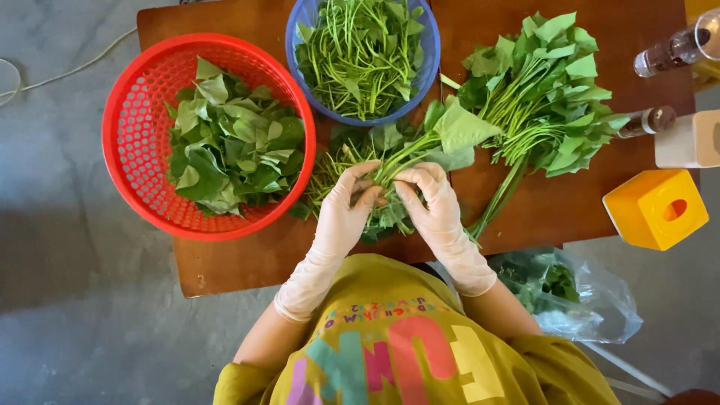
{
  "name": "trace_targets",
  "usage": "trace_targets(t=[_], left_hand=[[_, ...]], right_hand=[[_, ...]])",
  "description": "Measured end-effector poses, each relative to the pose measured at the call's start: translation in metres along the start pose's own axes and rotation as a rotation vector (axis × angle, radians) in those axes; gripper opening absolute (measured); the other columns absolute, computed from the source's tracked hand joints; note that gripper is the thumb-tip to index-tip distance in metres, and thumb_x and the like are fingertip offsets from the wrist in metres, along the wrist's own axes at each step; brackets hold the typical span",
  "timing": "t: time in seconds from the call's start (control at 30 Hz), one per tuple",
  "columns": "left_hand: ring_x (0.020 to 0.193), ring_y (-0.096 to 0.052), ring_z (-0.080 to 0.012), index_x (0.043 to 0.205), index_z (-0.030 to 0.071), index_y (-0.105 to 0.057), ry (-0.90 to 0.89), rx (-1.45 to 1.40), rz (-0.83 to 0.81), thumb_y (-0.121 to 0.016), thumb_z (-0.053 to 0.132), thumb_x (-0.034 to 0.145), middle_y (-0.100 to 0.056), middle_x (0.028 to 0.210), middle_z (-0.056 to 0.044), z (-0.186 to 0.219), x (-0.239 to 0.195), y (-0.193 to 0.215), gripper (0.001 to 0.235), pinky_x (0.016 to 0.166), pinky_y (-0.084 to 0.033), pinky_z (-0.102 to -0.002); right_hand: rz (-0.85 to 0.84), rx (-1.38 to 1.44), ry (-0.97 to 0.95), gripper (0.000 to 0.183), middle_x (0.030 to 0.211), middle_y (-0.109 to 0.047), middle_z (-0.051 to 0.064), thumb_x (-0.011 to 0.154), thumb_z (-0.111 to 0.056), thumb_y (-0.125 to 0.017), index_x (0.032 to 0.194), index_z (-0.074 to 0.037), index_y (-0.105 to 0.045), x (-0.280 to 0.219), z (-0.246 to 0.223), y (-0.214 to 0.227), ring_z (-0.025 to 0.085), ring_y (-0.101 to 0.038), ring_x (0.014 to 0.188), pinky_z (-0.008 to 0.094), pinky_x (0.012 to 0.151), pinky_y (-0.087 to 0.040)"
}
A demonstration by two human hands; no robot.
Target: The person plucks leaves from sweet potato greens, placing the leaves into a red basket and the stems into a blue bowl.
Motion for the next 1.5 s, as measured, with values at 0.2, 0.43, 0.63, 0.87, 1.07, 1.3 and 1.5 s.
trace_targets(t=[0.2,0.43,0.63,0.87,1.07,1.3,1.5], left_hand=[[0.085,-0.070,-0.0081,0.144,0.009,-0.056,-0.017,0.058,0.082,-0.059,-0.002,0.101,-0.072,0.100,-0.005,0.010,-0.004,0.003,0.045,0.080,-0.056,-0.023],[0.079,-0.066,-0.0085,0.145,0.006,-0.057,-0.117,0.152,0.075,-0.057,-0.002,0.103,-0.069,0.096,-0.004,0.014,-0.008,0.002,0.043,0.078,-0.055,-0.022],[0.069,-0.057,-0.0076,0.145,0.008,-0.057,-0.108,0.175,0.147,-0.053,0.001,0.105,-0.063,0.089,-0.001,0.008,-0.005,0.006,0.040,0.067,-0.052,-0.022],[0.066,-0.051,-0.0068,0.146,0.009,-0.056,-0.125,0.170,0.217,-0.050,0.003,0.108,-0.057,0.087,-0.001,0.009,-0.007,0.012,0.039,0.063,-0.049,-0.023],[0.083,-0.063,-0.0118,0.148,0.008,-0.052,-0.352,0.372,0.200,-0.049,0.004,0.109,-0.066,0.105,-0.009,0.023,-0.010,0.011,0.039,0.074,-0.053,-0.027],[0.044,-0.060,-0.0172,0.131,0.009,-0.059,0.141,0.438,0.064,-0.055,0.023,0.106,-0.064,0.063,-0.010,0.002,-0.001,0.003,0.029,0.049,-0.049,-0.032],[0.040,-0.057,-0.0180,0.129,0.009,-0.056,0.170,0.411,0.050,-0.054,0.023,0.103,-0.062,0.060,-0.007,0.007,0.002,-0.001,0.029,0.045,-0.048,-0.034]], right_hand=[[0.168,-0.116,0.054,0.030,0.117,-0.065,0.008,0.095,-0.003,-0.077,0.122,-0.012,-0.067,0.005,-0.015,0.015,0.023,-0.064,0.105,0.034,0.091,-0.055],[0.246,-0.424,0.178,0.033,0.118,-0.058,0.005,0.091,-0.006,-0.082,0.119,-0.020,-0.071,0.021,-0.017,0.025,0.027,-0.057,0.107,0.038,0.095,-0.047],[0.118,-0.414,0.200,0.026,0.121,-0.065,-0.001,0.096,-0.007,-0.078,0.116,-0.018,-0.066,0.024,-0.015,0.017,0.025,-0.061,0.110,0.041,0.103,-0.037],[0.021,-0.320,0.104,0.025,0.110,-0.068,0.003,0.095,-0.008,-0.074,0.117,-0.014,-0.065,0.021,-0.014,0.005,0.028,-0.060,0.105,0.044,0.105,-0.038],[0.062,-0.384,0.202,0.020,0.108,-0.066,0.002,0.098,-0.008,-0.073,0.117,-0.015,-0.068,0.029,-0.023,0.013,0.027,-0.060,0.107,0.043,0.106,-0.039],[0.069,-0.333,0.250,0.018,0.105,-0.068,0.001,0.097,-0.004,-0.069,0.112,-0.014,-0.067,0.038,-0.037,0.011,0.026,-0.061,0.100,0.043,0.104,-0.040],[0.084,0.068,0.038,0.012,0.101,-0.065,0.002,0.101,-0.001,-0.063,0.109,-0.010,-0.067,0.035,-0.021,0.007,0.017,-0.060,0.094,0.032,0.092,-0.047]])
Point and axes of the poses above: each hand's wrist, its own x-axis towards the middle knuckle, its own y-axis out of the back of the hand, z = x × y, the point moved 6 cm from there along x, towards the middle knuckle
